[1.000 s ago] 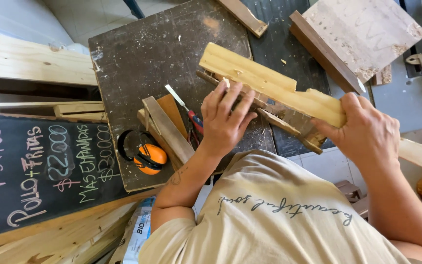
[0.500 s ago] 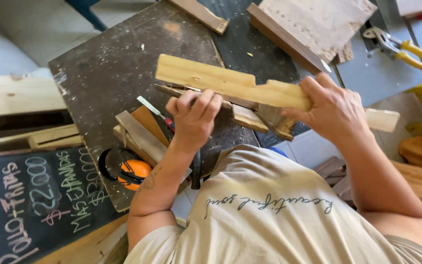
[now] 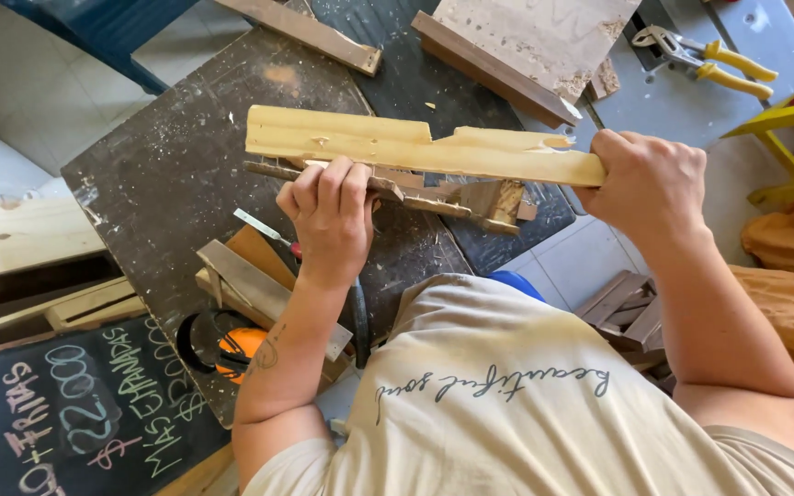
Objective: Using a chisel and hammer to pry apart and clean wooden slats from a crate on a workbench.
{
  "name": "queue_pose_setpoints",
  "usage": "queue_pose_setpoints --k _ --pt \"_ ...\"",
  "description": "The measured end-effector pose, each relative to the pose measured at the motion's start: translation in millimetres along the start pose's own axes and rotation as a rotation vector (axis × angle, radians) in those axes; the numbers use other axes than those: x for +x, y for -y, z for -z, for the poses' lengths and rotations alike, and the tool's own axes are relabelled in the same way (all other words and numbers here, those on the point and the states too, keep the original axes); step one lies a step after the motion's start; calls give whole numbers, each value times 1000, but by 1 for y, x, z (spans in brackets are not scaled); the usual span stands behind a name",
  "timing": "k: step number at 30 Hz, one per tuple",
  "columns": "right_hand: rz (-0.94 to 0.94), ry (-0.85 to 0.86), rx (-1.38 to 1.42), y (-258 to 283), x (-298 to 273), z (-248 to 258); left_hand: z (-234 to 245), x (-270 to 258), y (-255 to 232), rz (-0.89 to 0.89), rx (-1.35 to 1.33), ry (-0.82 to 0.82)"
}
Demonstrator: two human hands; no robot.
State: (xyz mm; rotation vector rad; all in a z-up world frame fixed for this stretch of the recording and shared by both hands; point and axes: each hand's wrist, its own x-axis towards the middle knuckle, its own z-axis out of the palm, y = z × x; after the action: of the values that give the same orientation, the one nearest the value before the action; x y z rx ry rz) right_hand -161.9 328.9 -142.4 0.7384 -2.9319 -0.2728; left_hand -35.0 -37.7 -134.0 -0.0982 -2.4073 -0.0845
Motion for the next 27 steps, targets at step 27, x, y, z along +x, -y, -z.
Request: queue_pose_setpoints --k 27 --pt "165 -54 723 -55 -22 -103 10 -157 81 778 146 856"
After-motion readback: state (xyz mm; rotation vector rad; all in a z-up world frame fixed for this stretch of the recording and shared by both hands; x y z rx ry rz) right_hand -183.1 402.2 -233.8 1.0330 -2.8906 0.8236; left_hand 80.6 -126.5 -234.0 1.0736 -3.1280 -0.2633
